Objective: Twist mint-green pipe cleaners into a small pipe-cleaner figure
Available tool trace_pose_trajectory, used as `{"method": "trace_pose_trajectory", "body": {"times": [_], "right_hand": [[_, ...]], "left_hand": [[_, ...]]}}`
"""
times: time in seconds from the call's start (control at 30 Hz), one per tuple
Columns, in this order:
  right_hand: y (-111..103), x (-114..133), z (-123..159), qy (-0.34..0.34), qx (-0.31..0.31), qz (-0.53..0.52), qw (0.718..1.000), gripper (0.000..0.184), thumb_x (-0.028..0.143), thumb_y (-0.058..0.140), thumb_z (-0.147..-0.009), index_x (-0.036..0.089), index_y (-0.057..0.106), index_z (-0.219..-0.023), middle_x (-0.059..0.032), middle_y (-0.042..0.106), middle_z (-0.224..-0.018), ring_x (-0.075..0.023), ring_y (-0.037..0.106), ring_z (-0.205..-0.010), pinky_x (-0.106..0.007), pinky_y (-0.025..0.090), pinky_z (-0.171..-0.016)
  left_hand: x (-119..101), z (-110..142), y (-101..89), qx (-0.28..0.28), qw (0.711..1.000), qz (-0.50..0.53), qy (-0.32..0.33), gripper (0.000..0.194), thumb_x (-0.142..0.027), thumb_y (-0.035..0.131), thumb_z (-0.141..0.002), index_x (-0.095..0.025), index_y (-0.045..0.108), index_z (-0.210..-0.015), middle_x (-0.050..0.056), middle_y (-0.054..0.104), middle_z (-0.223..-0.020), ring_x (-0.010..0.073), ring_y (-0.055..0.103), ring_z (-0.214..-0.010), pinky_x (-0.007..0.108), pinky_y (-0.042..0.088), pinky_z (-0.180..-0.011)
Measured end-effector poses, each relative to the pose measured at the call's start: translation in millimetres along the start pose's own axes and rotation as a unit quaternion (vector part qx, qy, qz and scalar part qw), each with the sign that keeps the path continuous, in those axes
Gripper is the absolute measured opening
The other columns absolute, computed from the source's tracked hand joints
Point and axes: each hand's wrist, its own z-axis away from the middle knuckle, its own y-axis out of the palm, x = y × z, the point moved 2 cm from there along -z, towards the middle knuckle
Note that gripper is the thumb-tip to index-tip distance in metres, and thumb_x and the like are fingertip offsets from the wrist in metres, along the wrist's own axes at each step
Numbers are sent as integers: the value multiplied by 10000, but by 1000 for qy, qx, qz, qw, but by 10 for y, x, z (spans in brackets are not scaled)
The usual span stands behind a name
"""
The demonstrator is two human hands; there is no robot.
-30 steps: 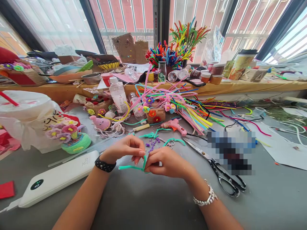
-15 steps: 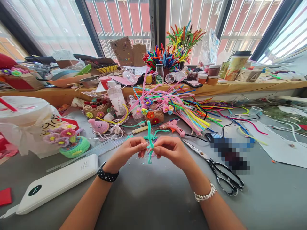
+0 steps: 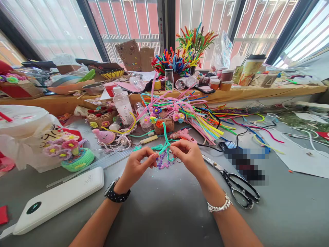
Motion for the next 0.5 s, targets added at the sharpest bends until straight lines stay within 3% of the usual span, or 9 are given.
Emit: {"method": "trace_pose_trajectory", "body": {"times": [0.1,0.17,0.4,0.5], "right_hand": [[-3,-31,-12,-10,-13,12,1000,205,352,597,-706,152,627,-743,-17,600,-627,-122,544,-546,-247,466,-529],[-8,-50,-16,-13,-23,23,999,202,349,598,-703,152,627,-734,-22,607,-637,-127,551,-549,-253,475,-530],[10,-62,-19,-34,-51,49,997,193,340,583,-715,153,633,-721,-25,615,-652,-135,557,-570,-252,472,-540],[5,-43,-22,-36,-55,51,997,184,334,583,-715,155,627,-715,-22,607,-646,-131,552,-568,-245,464,-538]], "left_hand": [[6,10,14,-3,995,-91,46,245,-282,482,-808,-154,546,-610,-12,588,-530,82,499,-482,194,387,-502],[20,22,22,-35,978,-181,98,215,-265,489,-803,-163,564,-629,-16,589,-524,90,502,-487,206,370,-507],[-30,98,115,-130,856,-412,283,177,-163,514,-779,-164,552,-606,-13,566,-500,110,493,-472,246,341,-514],[-60,115,139,-134,835,-435,308,142,-149,526,-772,-157,564,-635,-14,567,-495,112,486,-456,254,332,-500]]}}
